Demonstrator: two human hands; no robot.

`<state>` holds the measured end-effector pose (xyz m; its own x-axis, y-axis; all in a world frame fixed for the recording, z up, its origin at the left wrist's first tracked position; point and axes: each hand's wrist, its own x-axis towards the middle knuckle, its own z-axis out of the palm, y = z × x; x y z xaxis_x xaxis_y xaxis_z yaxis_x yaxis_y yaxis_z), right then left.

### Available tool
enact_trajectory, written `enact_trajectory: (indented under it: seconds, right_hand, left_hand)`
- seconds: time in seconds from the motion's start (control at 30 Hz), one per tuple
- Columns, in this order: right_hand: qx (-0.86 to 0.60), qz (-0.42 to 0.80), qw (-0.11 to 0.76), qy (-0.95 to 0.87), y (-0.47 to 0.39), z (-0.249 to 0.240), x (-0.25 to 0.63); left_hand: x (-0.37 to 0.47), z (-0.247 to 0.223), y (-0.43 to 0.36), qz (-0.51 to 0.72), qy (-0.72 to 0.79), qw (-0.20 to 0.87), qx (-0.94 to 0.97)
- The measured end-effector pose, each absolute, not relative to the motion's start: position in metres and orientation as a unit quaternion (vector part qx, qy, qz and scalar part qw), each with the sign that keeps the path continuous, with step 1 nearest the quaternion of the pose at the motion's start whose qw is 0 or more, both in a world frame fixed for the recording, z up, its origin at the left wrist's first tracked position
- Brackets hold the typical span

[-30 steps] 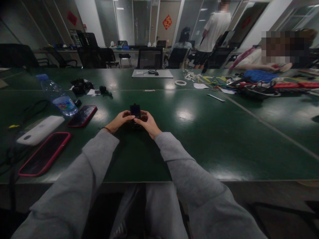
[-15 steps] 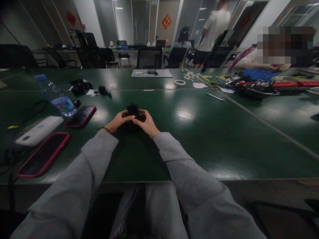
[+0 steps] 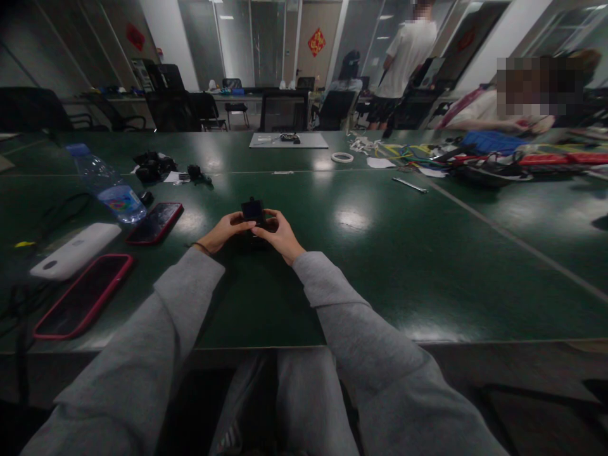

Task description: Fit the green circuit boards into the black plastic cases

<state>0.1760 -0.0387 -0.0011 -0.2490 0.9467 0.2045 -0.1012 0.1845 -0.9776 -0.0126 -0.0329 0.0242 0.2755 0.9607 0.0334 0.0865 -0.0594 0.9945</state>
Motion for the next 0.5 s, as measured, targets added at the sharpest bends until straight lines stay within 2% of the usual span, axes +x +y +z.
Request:
enact_trajectory:
  seconds: [0.27, 0.5]
  right_hand:
    - [-0.350, 0.580, 0.486, -0.552, -0.038, -0.002, 0.176]
    - [-0.344, 0.576, 0.490, -0.557, -0.038, -0.002, 0.177]
  left_hand:
    - [-0.022, 0.015, -0.023, 0.396, 0.399, 0.566, 0.603]
    - [-0.020, 0.017, -0.026, 0.408, 0.410, 0.546, 0.607]
